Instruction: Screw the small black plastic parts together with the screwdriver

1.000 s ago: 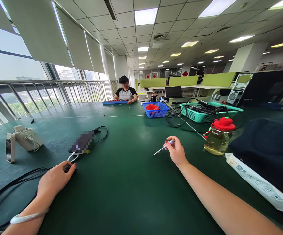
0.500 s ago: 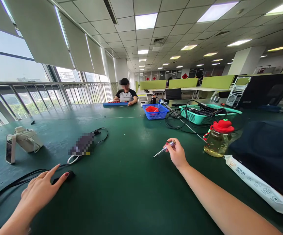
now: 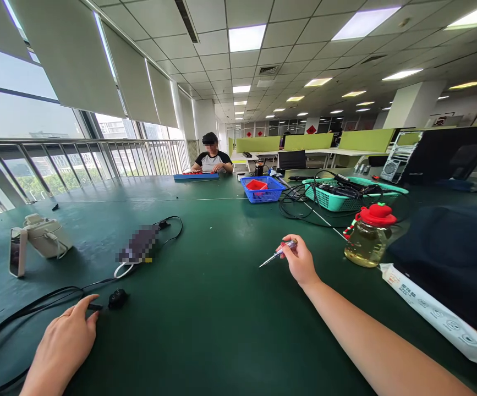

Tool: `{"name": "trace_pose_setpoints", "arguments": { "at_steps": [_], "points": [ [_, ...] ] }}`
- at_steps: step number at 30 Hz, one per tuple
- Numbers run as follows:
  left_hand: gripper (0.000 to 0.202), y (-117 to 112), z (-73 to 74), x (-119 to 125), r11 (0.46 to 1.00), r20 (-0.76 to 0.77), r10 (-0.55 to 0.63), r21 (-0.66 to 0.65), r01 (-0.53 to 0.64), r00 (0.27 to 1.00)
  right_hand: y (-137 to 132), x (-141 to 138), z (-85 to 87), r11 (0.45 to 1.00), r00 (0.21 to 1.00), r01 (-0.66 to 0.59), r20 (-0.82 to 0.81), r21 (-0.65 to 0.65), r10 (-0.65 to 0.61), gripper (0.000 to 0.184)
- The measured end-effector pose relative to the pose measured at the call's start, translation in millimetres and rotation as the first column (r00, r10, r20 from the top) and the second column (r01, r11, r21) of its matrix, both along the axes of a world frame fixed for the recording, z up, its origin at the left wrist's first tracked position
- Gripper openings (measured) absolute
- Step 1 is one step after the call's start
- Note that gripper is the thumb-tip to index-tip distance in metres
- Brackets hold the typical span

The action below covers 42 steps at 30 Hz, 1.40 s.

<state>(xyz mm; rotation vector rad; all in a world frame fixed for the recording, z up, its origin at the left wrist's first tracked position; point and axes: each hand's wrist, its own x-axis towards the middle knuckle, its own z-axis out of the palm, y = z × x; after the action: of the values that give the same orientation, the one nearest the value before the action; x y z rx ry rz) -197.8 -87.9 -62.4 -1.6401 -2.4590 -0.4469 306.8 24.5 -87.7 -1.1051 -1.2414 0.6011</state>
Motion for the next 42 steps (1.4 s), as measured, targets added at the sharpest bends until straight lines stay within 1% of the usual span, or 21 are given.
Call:
{"name": "trace_pose_setpoints", "arguments": {
  "at_steps": [2, 4, 6, 8, 12, 14, 16, 19, 23, 28, 30, 35, 42],
  "points": [
    [0.055, 4, 8.2, 7, 0.999, -0.078, 0.002, 0.050, 0.002, 0.997, 1, 0, -1.2, 1.000, 1.000, -0.009, -0.007, 0.006, 0.009, 0.035],
    [0.055, 11, 15.4, 18, 0.994, -0.132, -0.057, 0.085, 0.068, 0.990, 1, -1, -2.7, 1.000, 1.000, -0.015, -0.013, 0.013, 0.015, 0.035],
    [0.055, 19, 16.9, 28, 0.987, -0.180, -0.120, 0.087, 0.137, 0.976, 2, -1, -4.1, 1.000, 1.000, -0.018, -0.017, 0.023, 0.019, 0.035],
    [0.055, 28, 10.9, 35, 0.986, -0.237, -0.143, 0.046, 0.158, 0.961, 3, 0, -5.1, 0.999, 1.000, -0.023, -0.016, 0.031, 0.023, 0.034],
    [0.055, 41, -12.4, 33, 0.985, -0.300, -0.173, -0.062, 0.162, 0.938, 4, 1, -6.8, 0.999, 0.999, -0.036, -0.007, 0.027, 0.036, 0.032],
    [0.057, 42, -20.7, 29, 0.982, -0.310, -0.189, -0.074, 0.175, 0.932, 4, 2, -7.7, 0.999, 0.999, -0.044, -0.005, 0.023, 0.044, 0.032],
    [0.058, 41, -23.7, 27, 0.983, -0.321, -0.186, -0.058, 0.177, 0.929, 5, 2, -8.4, 0.999, 0.999, -0.050, -0.004, 0.019, 0.050, 0.033],
    [0.057, 39, -22.0, 28, 0.985, -0.315, -0.170, -0.027, 0.170, 0.934, 4, 2, -8.1, 0.999, 0.999, -0.052, -0.001, 0.013, 0.052, 0.033],
    [0.055, 38, -19.7, 31, 0.979, -0.269, -0.195, -0.004, 0.202, 0.943, 3, 1, -6.2, 0.999, 0.999, -0.045, 0.002, 0.016, 0.045, 0.035],
    [0.055, 39, -22.1, 31, 0.974, -0.306, -0.195, 0.053, 0.221, 0.932, 2, 2, -6.4, 0.999, 0.999, -0.046, 0.004, 0.022, 0.046, 0.035],
    [0.055, 39, -23.2, 31, 0.974, -0.316, -0.198, 0.043, 0.222, 0.928, 2, 2, -6.8, 0.999, 0.999, -0.050, 0.005, 0.021, 0.050, 0.034],
    [0.054, 39, -23.6, 30, 0.980, -0.309, -0.197, -0.030, 0.197, 0.930, 1, 1, -5.7, 0.999, 0.999, -0.047, 0.005, 0.011, 0.047, 0.033],
    [0.054, 36, -22.8, 32, 0.983, -0.261, -0.181, -0.021, 0.182, 0.948, 0, 0, -4.1, 0.999, 0.999, -0.043, 0.006, 0.019, 0.042, 0.033]
  ]
}}
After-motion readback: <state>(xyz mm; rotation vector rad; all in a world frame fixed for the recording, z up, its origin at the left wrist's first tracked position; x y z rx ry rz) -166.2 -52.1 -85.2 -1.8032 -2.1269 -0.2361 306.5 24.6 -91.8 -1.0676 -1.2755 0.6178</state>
